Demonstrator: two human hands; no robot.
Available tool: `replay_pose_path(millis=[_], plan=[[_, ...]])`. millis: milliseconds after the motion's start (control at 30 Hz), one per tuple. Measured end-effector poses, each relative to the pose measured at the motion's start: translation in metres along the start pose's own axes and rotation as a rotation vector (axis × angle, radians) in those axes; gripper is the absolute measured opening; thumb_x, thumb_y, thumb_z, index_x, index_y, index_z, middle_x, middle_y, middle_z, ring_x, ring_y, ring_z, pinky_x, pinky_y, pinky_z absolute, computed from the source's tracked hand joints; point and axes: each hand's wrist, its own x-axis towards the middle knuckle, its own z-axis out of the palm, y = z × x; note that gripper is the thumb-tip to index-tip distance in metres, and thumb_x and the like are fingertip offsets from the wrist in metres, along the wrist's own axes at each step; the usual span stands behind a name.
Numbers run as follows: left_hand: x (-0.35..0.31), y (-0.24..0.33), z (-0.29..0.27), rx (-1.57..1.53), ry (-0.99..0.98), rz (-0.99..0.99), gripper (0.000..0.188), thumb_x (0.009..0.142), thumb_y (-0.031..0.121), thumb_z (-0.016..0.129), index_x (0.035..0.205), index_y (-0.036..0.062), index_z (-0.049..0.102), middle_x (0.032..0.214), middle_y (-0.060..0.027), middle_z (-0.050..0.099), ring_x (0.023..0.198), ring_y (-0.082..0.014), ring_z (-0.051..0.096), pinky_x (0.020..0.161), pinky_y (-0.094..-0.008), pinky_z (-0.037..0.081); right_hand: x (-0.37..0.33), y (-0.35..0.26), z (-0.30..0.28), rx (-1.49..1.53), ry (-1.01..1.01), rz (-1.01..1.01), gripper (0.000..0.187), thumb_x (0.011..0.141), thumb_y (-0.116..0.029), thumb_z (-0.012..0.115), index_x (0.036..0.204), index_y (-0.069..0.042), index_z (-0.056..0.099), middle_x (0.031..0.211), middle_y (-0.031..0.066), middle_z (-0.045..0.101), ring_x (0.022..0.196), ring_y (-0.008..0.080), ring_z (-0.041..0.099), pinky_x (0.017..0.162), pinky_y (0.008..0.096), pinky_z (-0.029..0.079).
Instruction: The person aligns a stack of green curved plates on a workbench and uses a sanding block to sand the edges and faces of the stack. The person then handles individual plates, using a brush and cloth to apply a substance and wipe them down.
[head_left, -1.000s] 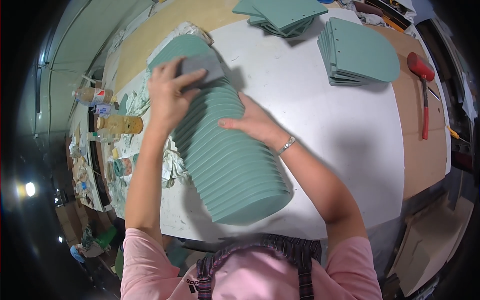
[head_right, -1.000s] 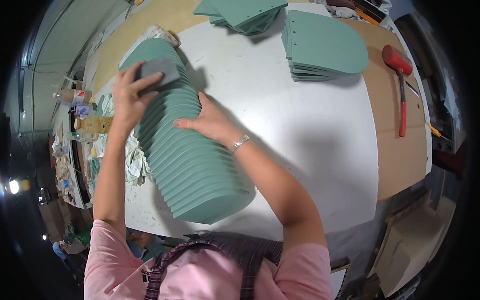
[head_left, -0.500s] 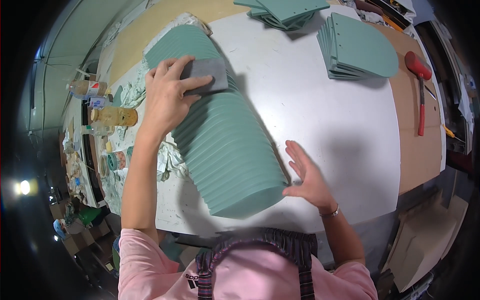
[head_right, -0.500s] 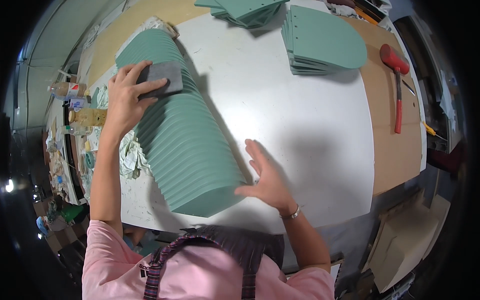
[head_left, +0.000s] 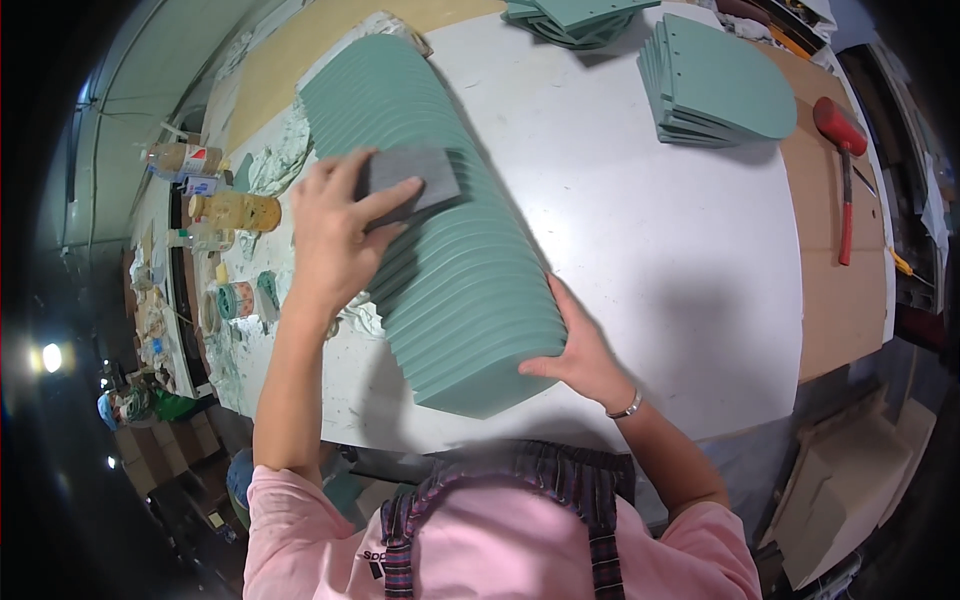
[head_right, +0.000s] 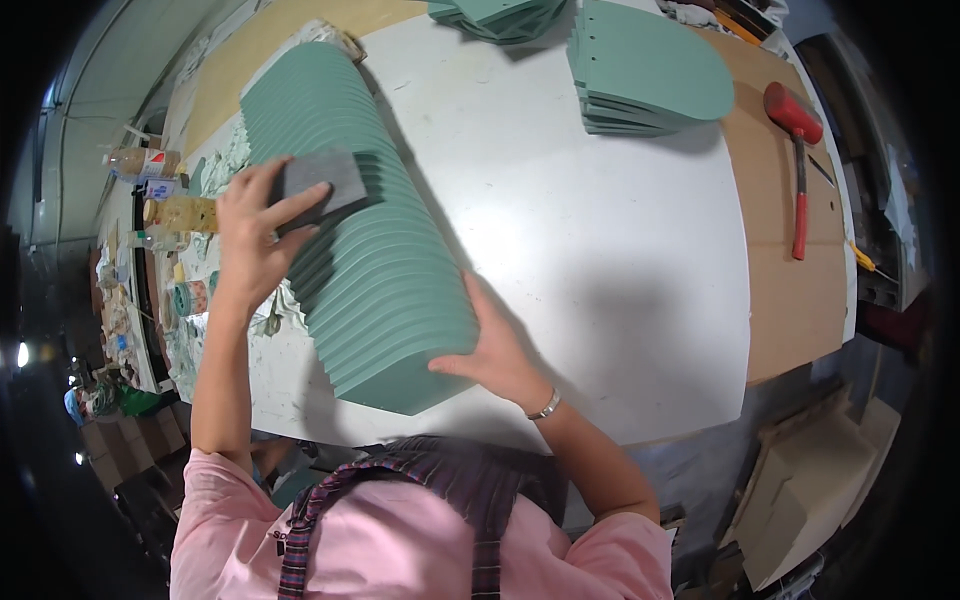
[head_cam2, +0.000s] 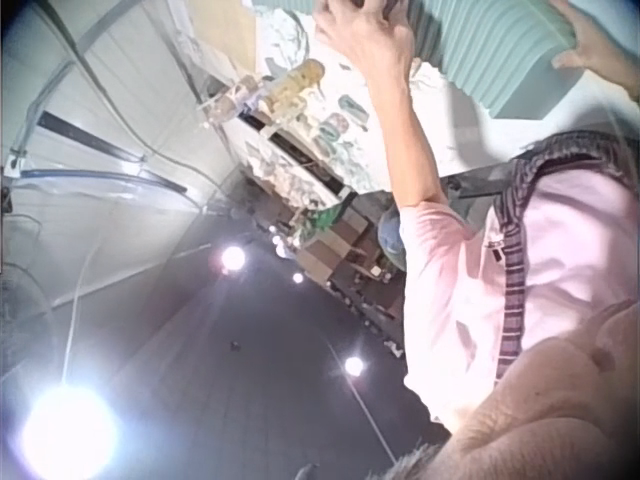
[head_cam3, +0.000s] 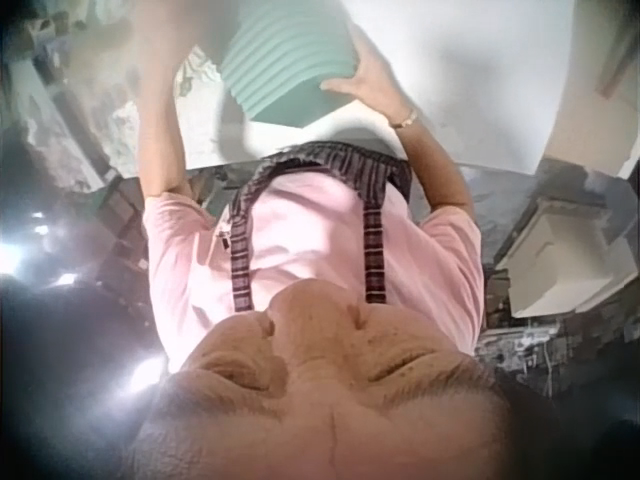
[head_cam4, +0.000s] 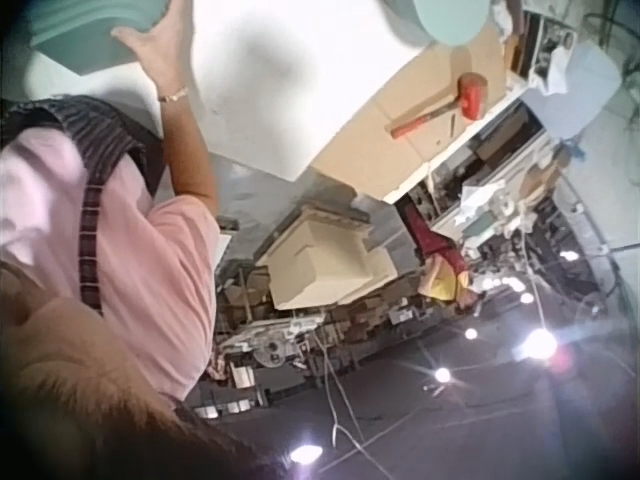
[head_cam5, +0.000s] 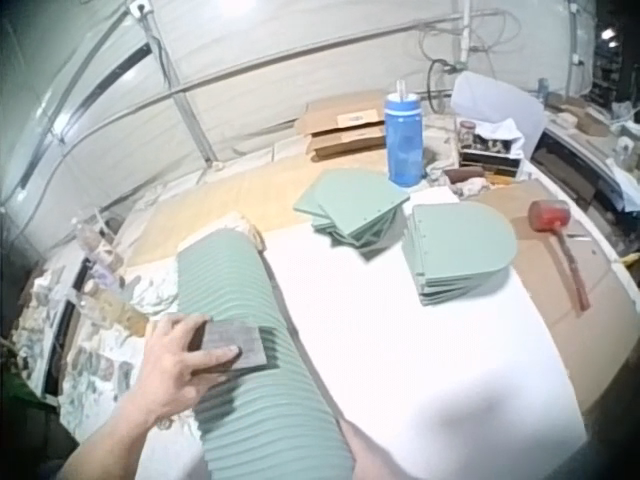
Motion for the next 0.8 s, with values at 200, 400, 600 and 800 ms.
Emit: replay_pose_path(millis=[200,400,600,800], plan=[[-0.006,0.004,-0.001,-0.081,-0.067,0.055,0.058,0.062,0.008,0.086,0.117,0.0240,0.079,0.135,-0.0112,0.063,0.120,-0.0346,0.056,0.103,-0.0461,0.041,-0.002,-0.003,0.004,0.055,0.002,-0.005,0.122,0.069,-0.023,0.095,0.160,0.007,0.020,0.161,0.0229,0.035,0.150,0.0304,0.035,0.123,0.0393,0.029],[-0.040,0.029,-0.024,-0.175,-0.224,0.232,0.057,0.067,0.005,0.085,0.122,0.0183,0.077,0.139,-0.0166,0.061,0.123,-0.0364,0.056,0.103,-0.0447,0.045,-0.003,-0.003,0.001,0.034,-0.005,-0.017,0.124,0.070,-0.028,0.095,0.160,0.008,0.018,0.162,0.0244,0.033,0.151,0.0319,0.033,0.124,0.0402,0.028],[-0.077,-0.008,-0.010,-0.084,0.100,-0.125,0.054,0.069,0.013,0.087,0.121,0.0200,0.077,0.137,-0.0165,0.061,0.116,-0.0378,0.058,0.099,-0.0457,0.048,-0.001,0.012,0.002,-0.072,-0.015,-0.054,0.126,0.071,-0.032,0.095,0.160,0.008,0.015,0.163,0.0253,0.030,0.152,0.0323,0.031,0.124,0.0409,0.027],[-0.105,0.002,0.004,-0.176,-0.003,-0.037,0.050,0.069,0.015,0.086,0.119,0.0181,0.078,0.135,-0.0131,0.063,0.113,-0.0334,0.058,0.098,-0.0447,0.046,-0.001,0.005,0.002,0.000,-0.057,-0.057,0.123,0.074,-0.031,0.093,0.161,0.008,0.015,0.163,0.0246,0.030,0.152,0.0317,0.030,0.124,0.0407,0.027]])
